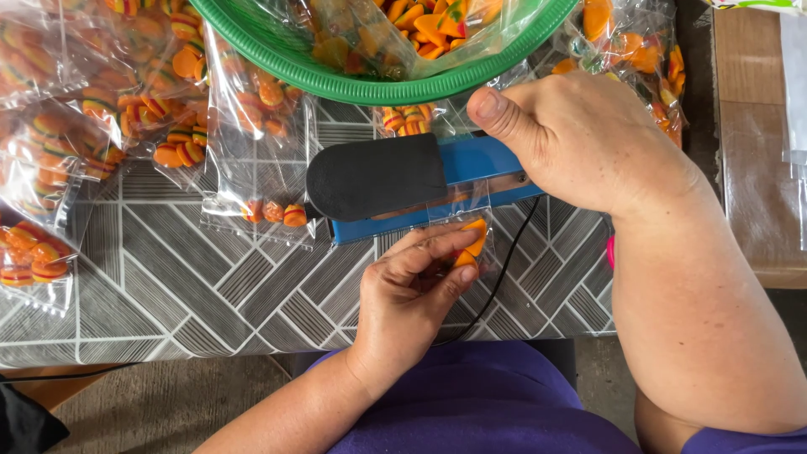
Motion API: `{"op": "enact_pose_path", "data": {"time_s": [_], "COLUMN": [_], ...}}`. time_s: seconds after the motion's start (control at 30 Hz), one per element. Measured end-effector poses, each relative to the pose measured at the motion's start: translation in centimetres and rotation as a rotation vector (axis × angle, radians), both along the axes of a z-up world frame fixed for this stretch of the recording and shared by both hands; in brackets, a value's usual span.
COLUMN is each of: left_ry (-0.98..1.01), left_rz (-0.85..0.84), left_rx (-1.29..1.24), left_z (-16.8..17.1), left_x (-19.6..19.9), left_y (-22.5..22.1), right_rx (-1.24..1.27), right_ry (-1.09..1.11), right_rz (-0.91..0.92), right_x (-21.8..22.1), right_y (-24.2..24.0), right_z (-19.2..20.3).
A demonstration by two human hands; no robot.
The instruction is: Sealing small plastic bags containing orange snack items using a manual heat sealer and trimming them with scissors.
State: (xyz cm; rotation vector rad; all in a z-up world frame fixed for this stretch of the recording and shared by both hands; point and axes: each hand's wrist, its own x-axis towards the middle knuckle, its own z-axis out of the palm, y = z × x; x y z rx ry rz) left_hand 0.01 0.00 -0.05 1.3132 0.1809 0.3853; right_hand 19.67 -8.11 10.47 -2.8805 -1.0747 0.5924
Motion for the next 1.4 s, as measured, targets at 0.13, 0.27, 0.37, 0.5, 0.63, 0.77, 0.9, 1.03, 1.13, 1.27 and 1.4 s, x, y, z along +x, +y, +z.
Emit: {"op": "enact_pose_path", "data": {"time_s": [0.13,0.27,0.37,0.5,0.63,0.77,0.9,1.03,1.13,1.27,1.4], "left_ry": [0.006,-0.004,0.019,0.0,-0.013,-0.019,-0.022,-0.025,-0.017,0.016,0.022], "left_rz": [0.009,-0.008,-0.015,-0.019,-0.036,-0.023,-0.028,-0.029,-0.028,-0.019,-0.018], "left_rx": [0.033,-0.051,-0.049,-0.083,-0.111,-0.095,-0.143,-0.166,-0.129,-0.074,-0.054], "left_z": [-0.1,-0.1,-0.2,-0.5,-0.5,-0.7,-0.8,-0.8,-0.8,-0.6,-0.7], "left_x": [0.0,0.0,0.0,0.1,0.1,0.2,0.2,0.2,0.3,0.3,0.3], "left_y": [0.1,0.2,0.3,0.3,0.5,0.4,0.3,0.3,0.4,0.5,0.5], "right_rx": [0.012,-0.08,-0.129,-0.155,-0.139,-0.137,-0.113,-0.115,-0.106,-0.102,-0.106], "right_ry": [0.008,-0.019,-0.044,-0.116,-0.11,-0.121,-0.13,-0.128,-0.126,-0.135,-0.12], "right_rz": [0.005,0.001,0.016,0.074,0.069,0.061,0.071,0.068,0.069,0.076,0.059], "right_x": [0.1,-0.1,-0.2,-0.1,-0.3,-0.3,-0.3,-0.3,-0.3,-0.3,-0.3], "right_y": [0.0,0.6,0.8,1.1,1.3,1.2,1.1,1.2,1.2,1.1,1.2], "right_z": [-0.3,-0.1,-0.1,-0.5,-0.7,-0.7,-0.9,-0.9,-0.9,-1.0,-0.8]}}
